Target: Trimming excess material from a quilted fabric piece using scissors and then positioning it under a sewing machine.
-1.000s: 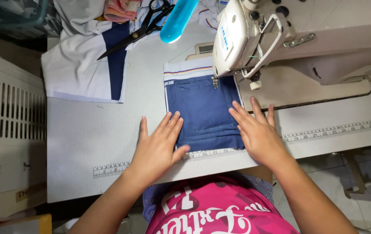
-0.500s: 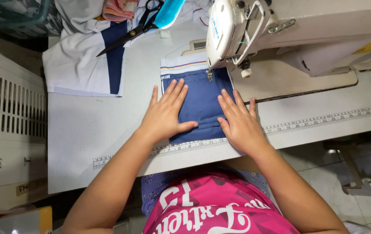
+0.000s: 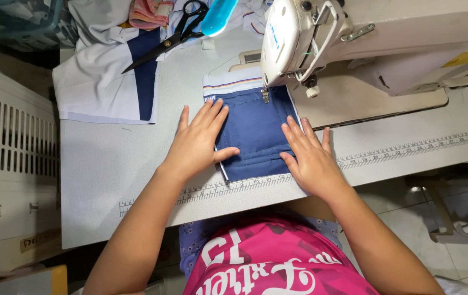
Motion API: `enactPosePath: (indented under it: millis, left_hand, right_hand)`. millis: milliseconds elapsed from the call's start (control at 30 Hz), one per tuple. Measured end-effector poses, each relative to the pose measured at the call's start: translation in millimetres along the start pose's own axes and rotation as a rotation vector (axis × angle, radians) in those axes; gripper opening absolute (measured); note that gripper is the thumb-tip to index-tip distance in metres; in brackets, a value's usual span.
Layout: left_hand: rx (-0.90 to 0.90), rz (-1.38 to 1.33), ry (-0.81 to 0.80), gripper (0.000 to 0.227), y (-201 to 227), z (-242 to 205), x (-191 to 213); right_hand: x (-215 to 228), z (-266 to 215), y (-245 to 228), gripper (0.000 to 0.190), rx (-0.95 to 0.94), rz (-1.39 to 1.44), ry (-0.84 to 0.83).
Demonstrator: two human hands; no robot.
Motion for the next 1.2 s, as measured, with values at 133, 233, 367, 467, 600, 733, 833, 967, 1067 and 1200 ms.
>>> enactPosePath:
  millis: [133, 233, 367, 467, 600, 733, 833, 967, 1067, 1200]
  left_hand:
    - [-0.005, -0.040, -0.066, 0.097, 0.8, -1.4, -5.4]
    - [0.027, -0.069, -0.119, 0.103, 0.1, -3.1, -2.2]
    - [0.039, -0.071, -0.169, 0.116, -3.3, -4.1, 0.3]
    - [0.054, -0.106, -0.183, 0.121, -8.8, -1.5, 1.1]
    - [0.052, -0.129, -0.190, 0.125, -9.1, -0.7, 1.8]
    - [0.058, -0.155, -0.189, 0.127, -7.9, 1.1, 4.0]
    - [0.067, -0.168, -0.190, 0.128, -8.5, 1.8, 3.8]
    - [0.069, -0.186, -0.168, 0.130, -9.6, 2.1, 3.0]
    - [0.068, -0.213, -0.162, 0.129, -7.8, 2.5, 5.6]
    - [0.069, -0.218, -0.166, 0.130, -12.5, 1.5, -2.2]
  right_hand:
    - [0.9, -1.0, 6.5, 0.059, -0.006, -0.012, -0.009]
    - [0.4, -1.8, 9.1, 0.059, -0.007, -0.009, -0.023]
    - [2.3, 0.0, 7.3, 0.059, -0.006, 0.008, -0.054]
    - [1.5, 0.3, 6.7, 0.060, 0.010, -0.009, -0.059]
    - [1.8, 0.7, 7.0, 0.060, 0.016, 0.014, -0.066]
    - [0.5, 1.7, 8.6, 0.060, 0.016, 0.024, -0.071]
    - [-0.4, 2.4, 9.5, 0.060, 0.010, 0.043, -0.079]
    - [1.3, 2.7, 11.4, 0.060, 0.001, 0.076, -0.091]
    - [1.8, 3.4, 14.2, 0.058, 0.000, 0.104, -0.091]
    - [13.7, 19.5, 20.9, 0.054, 0.014, 0.094, -0.034]
Point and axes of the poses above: each hand's wrist, its own z-axis towards the middle knuckle, its own x-axis out of the back of the hand, y = z × x, the point moved 9 cm from there along z, towards the middle knuckle, and after that the axes turned 10 degrees about -z, right-handed, at the moved point
